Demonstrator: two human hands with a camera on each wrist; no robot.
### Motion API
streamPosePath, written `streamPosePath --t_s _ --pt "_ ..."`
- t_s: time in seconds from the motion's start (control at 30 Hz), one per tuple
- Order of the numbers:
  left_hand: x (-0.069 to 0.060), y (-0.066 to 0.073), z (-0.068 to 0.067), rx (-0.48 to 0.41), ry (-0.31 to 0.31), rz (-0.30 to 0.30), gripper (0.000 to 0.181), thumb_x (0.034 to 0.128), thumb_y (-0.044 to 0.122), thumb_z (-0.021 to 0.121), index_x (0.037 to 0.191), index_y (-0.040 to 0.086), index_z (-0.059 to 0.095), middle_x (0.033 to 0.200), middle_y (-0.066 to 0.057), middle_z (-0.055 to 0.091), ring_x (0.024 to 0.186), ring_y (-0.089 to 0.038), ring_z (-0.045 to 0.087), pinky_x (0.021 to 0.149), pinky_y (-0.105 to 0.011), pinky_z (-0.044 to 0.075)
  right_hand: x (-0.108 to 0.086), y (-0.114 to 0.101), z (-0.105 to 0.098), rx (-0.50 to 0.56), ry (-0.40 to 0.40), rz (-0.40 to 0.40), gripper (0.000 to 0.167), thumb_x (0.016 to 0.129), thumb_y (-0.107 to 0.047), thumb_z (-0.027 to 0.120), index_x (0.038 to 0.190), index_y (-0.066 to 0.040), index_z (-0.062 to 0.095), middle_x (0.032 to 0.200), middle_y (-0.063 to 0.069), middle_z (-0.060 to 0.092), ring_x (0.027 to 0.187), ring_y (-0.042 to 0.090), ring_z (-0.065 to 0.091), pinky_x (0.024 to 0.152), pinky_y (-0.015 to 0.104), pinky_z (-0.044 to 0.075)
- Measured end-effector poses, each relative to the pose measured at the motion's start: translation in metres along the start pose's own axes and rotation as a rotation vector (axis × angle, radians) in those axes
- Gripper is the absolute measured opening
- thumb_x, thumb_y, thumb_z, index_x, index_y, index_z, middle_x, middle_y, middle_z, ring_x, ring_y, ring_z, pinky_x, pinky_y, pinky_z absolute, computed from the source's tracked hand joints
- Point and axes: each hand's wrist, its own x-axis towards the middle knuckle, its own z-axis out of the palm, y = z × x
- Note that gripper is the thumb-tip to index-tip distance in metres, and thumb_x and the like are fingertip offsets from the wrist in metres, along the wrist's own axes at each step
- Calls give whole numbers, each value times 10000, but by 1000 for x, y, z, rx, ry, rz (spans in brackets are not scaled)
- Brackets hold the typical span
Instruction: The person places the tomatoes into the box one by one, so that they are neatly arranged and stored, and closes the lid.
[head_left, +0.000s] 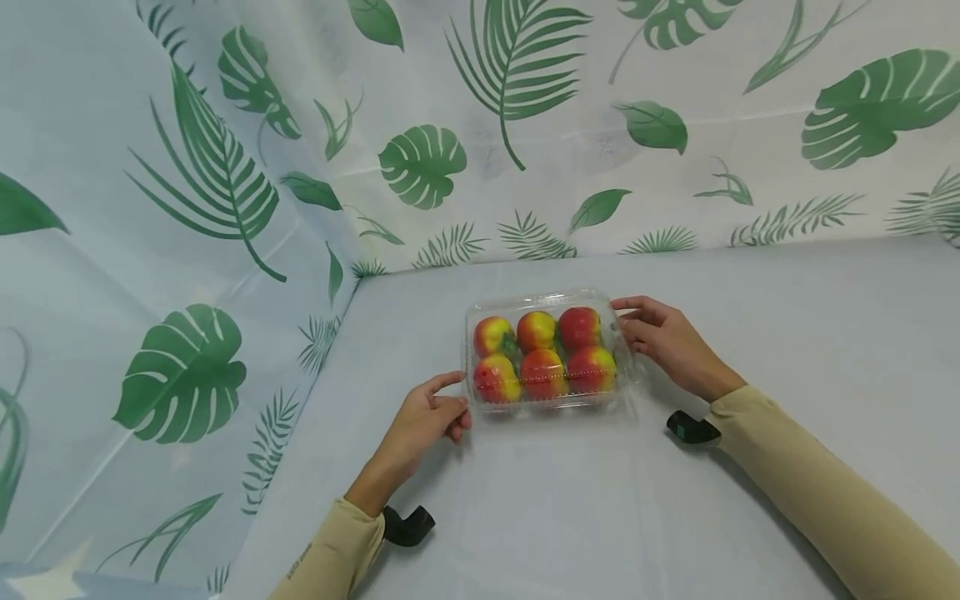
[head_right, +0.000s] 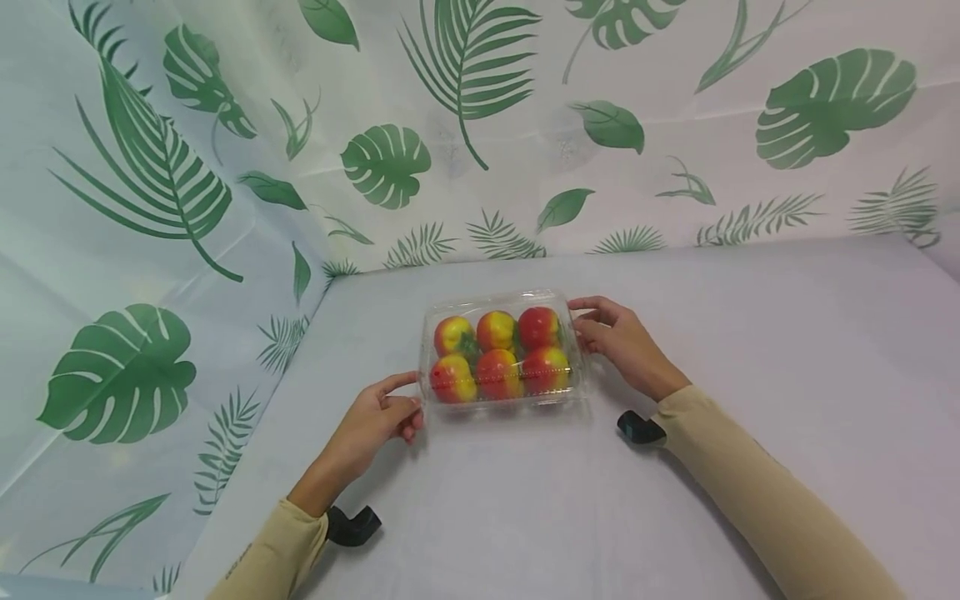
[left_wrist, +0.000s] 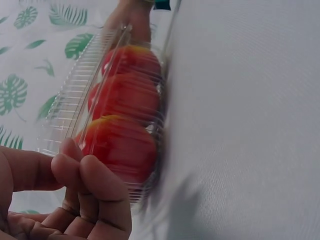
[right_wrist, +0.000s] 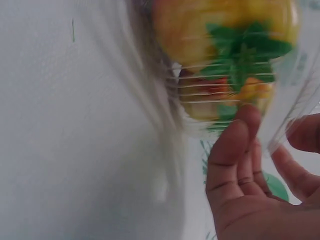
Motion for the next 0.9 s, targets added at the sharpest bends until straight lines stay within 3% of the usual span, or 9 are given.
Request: streamPosePath --t_s 0.2,0.37,0.6,0.73,0.9 --pt "-3 -2 4 35 44 32 498 1063 17 586 1537 -88 476 729 -43 652 608 -140 534 638 -260 530 -13 -5 -3 -156 -61 -3 570 1130 -233 531 1658 -82 378 1414 251 530 1062 269 606 865 248 550" --pt "-4 -4 6 62 56 47 492 1066 17 583 1538 -78 484 725 -50 647 610 -149 534 632 -261 529 -39 -8 -4 -235 -70 -12 588 1133 -224 555 1663 -62 360 1395 259 555 1036 300 652 857 284 568" --pt "-5 -2 7 84 90 59 481 1060 12 584 1528 -63 507 715 -52 634 611 -155 524 603 -261 515 -76 -7 6 -127 -85 68 510 1120 -202 576 1527 70 435 1265 247 602 917 271 727 779 336 612" --pt "-4 -2 9 91 86 70 489 1053 0 580 1528 -79 497 701 -48 617 617 -152 515 592 -263 501 -89 -5 15 -15 -110 155 375 1118 -210 559 1309 114 539 1116 198 639 810 238 698 656 332 595" --pt "-4 -1 12 115 83 70 495 1052 -13 555 1535 -90 477 698 -48 601 621 -150 513 586 -258 501 -97 -3 21 77 -134 206 322 1123 -216 543 1027 77 634 897 115 641 659 177 610 511 261 487"
